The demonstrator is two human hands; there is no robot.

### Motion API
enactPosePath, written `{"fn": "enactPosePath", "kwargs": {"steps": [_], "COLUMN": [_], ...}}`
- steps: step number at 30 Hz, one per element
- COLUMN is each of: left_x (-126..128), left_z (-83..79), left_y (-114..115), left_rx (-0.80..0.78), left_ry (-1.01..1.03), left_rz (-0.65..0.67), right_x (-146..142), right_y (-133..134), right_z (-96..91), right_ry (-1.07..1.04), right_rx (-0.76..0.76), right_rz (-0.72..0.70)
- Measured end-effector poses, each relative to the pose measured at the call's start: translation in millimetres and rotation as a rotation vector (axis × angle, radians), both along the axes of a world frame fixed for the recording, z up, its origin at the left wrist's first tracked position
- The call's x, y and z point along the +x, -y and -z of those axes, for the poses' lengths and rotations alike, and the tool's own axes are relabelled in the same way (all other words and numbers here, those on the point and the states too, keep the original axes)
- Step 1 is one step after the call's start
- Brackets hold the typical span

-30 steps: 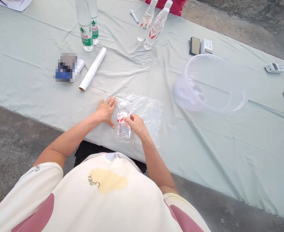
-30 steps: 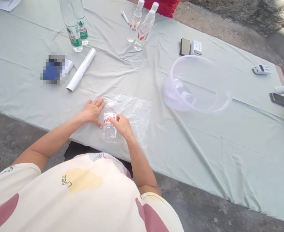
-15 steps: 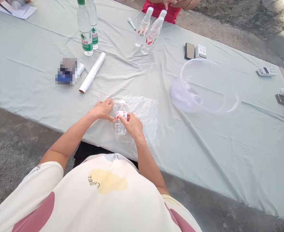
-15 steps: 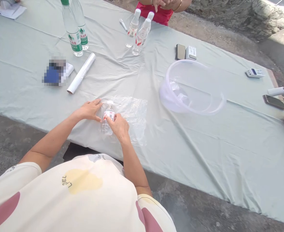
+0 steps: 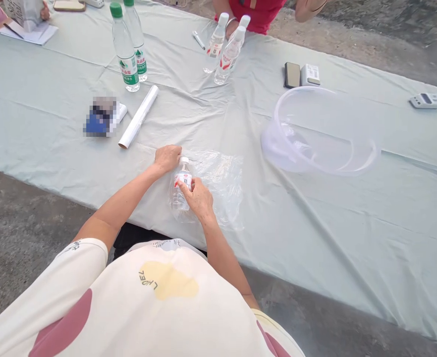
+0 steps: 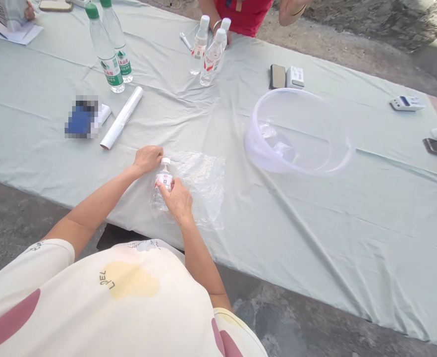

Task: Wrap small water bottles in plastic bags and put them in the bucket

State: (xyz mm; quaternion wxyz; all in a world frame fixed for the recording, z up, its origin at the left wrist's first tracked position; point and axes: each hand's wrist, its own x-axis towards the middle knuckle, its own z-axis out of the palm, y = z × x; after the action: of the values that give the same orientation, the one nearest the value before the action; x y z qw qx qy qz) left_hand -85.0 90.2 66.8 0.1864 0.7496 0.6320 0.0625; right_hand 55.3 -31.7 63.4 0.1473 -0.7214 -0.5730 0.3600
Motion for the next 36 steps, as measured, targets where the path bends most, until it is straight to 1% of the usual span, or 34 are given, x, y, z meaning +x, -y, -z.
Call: {"fn": "enactPosePath", "kwargs": {"steps": [1, 2, 4, 6, 7, 8, 9, 10, 11, 13, 15, 16, 18, 20, 22, 23, 25, 26, 27, 29, 32, 34, 36], "left_x": [0, -1, -3, -7, -10, -14, -18, -23, -28, -38, -43, -44, -40, -33, -26, -24, -22, -22, -22, -23, -24, -23, -22], "left_z": [0.9, 1.0, -1.0, -4.6, -6.6, -8.6, -10.5, -12.3, -13.9, -16.6, -18.2, -18.4, -17.8, -15.9, -13.5, -12.2, -9.5, -8.2, -6.8, -4.2, -1.7, -1.9, -3.4], "left_y": [-4, -7, -11, -11, -9, -4, 3, 13, 26, 58, 95, 112, 142, 162, 171, 173, 173, 173, 172, 172, 175, 177, 179], "left_rx": [0.004, -0.009, -0.096, -0.179, -0.178, -0.147, -0.099, -0.050, -0.019, -0.028, -0.114, -0.168, -0.255, -0.321, -0.347, -0.349, -0.342, -0.342, -0.347, -0.366, -0.387, -0.385, -0.375], "left_ry": [0.062, 0.166, 0.470, 0.779, 0.888, 0.951, 0.961, 0.916, 0.823, 0.531, 0.223, 0.136, 0.073, 0.042, 0.017, 0.012, 0.030, 0.054, 0.086, 0.161, 0.273, 0.338, 0.387], "left_rz": [-0.055, -0.123, -0.275, -0.393, -0.434, -0.467, -0.489, -0.496, -0.495, -0.434, -0.318, -0.277, -0.210, -0.197, -0.202, -0.205, -0.208, -0.211, -0.215, -0.226, -0.232, -0.230, -0.238], "right_x": [1, 1, 2, 2, 2, 2, 3, 3, 3, 4, 5, 6, 8, 11, 11, 10, 6, 2, -2, -12, -23, -24, -19], "right_y": [0, 0, -1, -1, -1, -2, -2, -2, -2, -1, 1, 2, 4, 3, -4, -11, -32, -44, -58, -85, -116, -125, -125], "right_z": [0.0, -0.2, -1.2, -2.9, -3.8, -4.5, -5.0, -5.2, -5.0, -3.9, -3.2, -3.5, -6.4, -12.8, -22.1, -27.1, -36.1, -39.4, -41.6, -42.2, -35.8, -29.5, -24.2], "right_ry": [-0.005, -0.014, -0.035, -0.056, -0.066, -0.075, -0.083, -0.091, -0.098, -0.115, -0.135, -0.138, -0.109, -0.032, 0.042, 0.069, 0.114, 0.138, 0.165, 0.213, 0.282, 0.327, 0.335], "right_rx": [0.001, 0.001, -0.002, -0.004, -0.005, -0.005, -0.003, 0.001, 0.006, 0.019, 0.028, 0.035, 0.062, 0.121, 0.229, 0.290, 0.385, 0.404, 0.401, 0.345, 0.269, 0.266, 0.285], "right_rz": [0.000, 0.000, 0.000, 0.001, 0.003, 0.007, 0.012, 0.017, 0.020, 0.016, -0.001, -0.012, -0.027, -0.037, -0.078, -0.123, -0.255, -0.329, -0.396, -0.499, -0.600, -0.646, -0.657]}}
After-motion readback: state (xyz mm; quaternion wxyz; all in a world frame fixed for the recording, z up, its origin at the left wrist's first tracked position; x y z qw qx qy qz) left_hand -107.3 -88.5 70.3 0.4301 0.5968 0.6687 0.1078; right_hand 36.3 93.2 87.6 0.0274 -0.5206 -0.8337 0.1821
